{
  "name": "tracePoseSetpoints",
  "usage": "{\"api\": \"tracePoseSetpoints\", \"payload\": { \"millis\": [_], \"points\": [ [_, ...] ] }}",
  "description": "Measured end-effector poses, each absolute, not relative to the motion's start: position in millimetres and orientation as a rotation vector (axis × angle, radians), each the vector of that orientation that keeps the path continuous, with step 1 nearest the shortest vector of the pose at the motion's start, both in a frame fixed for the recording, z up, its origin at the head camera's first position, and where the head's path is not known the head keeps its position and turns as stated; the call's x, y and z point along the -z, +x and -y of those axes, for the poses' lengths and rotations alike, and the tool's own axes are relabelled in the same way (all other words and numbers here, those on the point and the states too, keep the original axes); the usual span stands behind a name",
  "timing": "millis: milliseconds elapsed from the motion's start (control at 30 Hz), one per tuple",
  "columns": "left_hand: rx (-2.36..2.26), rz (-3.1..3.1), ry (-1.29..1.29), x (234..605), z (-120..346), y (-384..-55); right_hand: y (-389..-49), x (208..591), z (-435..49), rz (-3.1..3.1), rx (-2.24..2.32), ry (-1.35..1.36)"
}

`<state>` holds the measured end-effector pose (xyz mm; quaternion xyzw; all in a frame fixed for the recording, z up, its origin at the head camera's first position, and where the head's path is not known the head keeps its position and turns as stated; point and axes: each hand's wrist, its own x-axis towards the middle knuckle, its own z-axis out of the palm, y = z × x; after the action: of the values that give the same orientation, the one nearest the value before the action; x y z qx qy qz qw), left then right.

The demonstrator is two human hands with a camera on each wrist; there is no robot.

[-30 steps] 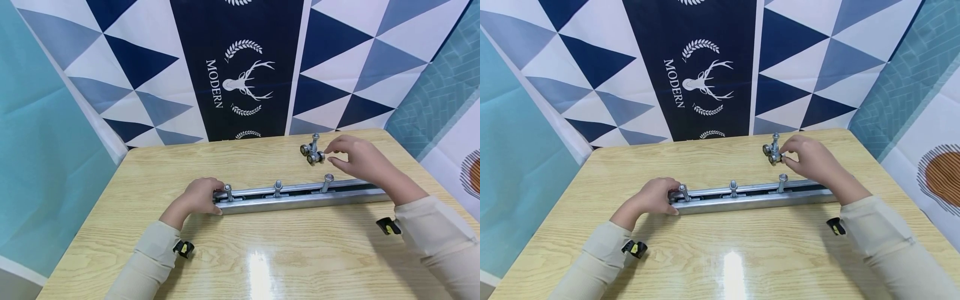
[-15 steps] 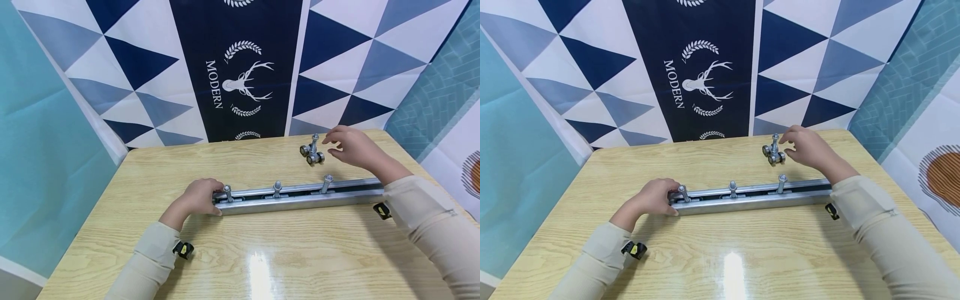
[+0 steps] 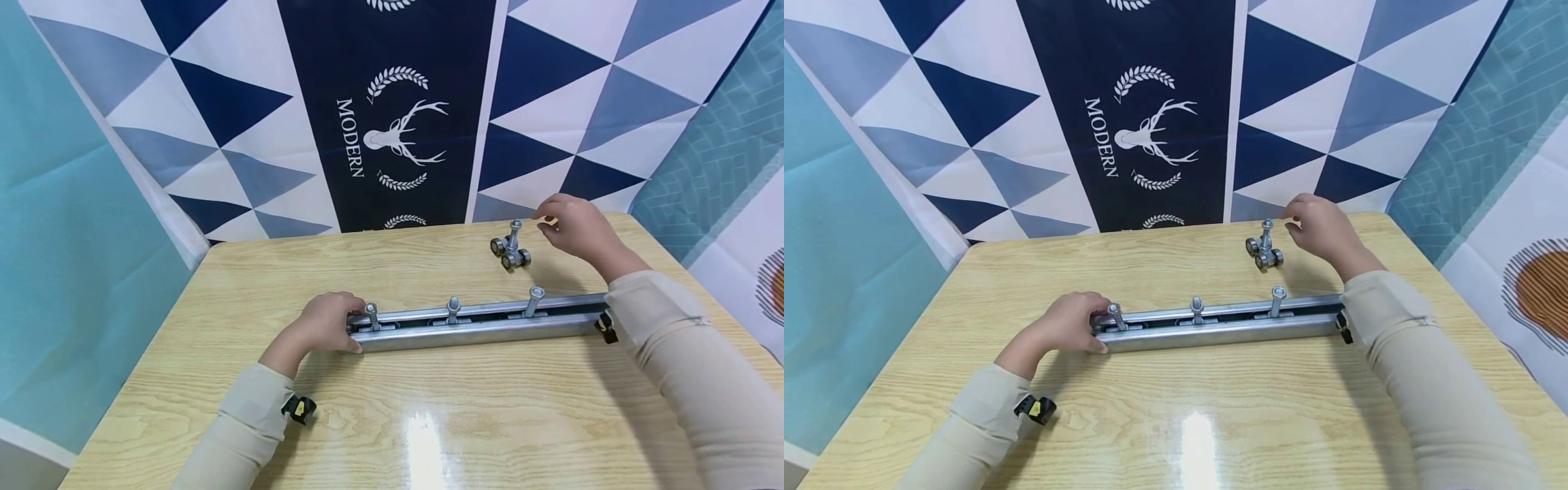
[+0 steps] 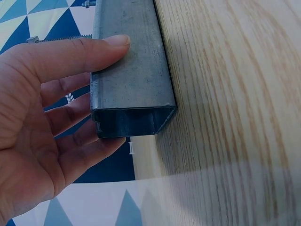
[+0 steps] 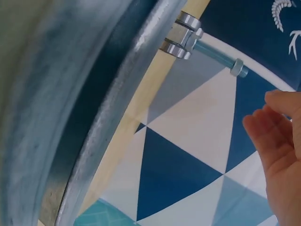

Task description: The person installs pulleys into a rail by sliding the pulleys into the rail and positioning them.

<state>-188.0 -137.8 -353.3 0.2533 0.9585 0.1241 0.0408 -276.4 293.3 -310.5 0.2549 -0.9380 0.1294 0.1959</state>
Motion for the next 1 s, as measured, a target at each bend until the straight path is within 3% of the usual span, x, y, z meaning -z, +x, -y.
{"api": "tracePoseSetpoints", "payload": {
  "millis": [1000],
  "points": [
    [-0.377, -2.938, 0.76, 354, 139, -189, -319, 312, -256, 2.992, -0.405, 0.696]
  ]
}}
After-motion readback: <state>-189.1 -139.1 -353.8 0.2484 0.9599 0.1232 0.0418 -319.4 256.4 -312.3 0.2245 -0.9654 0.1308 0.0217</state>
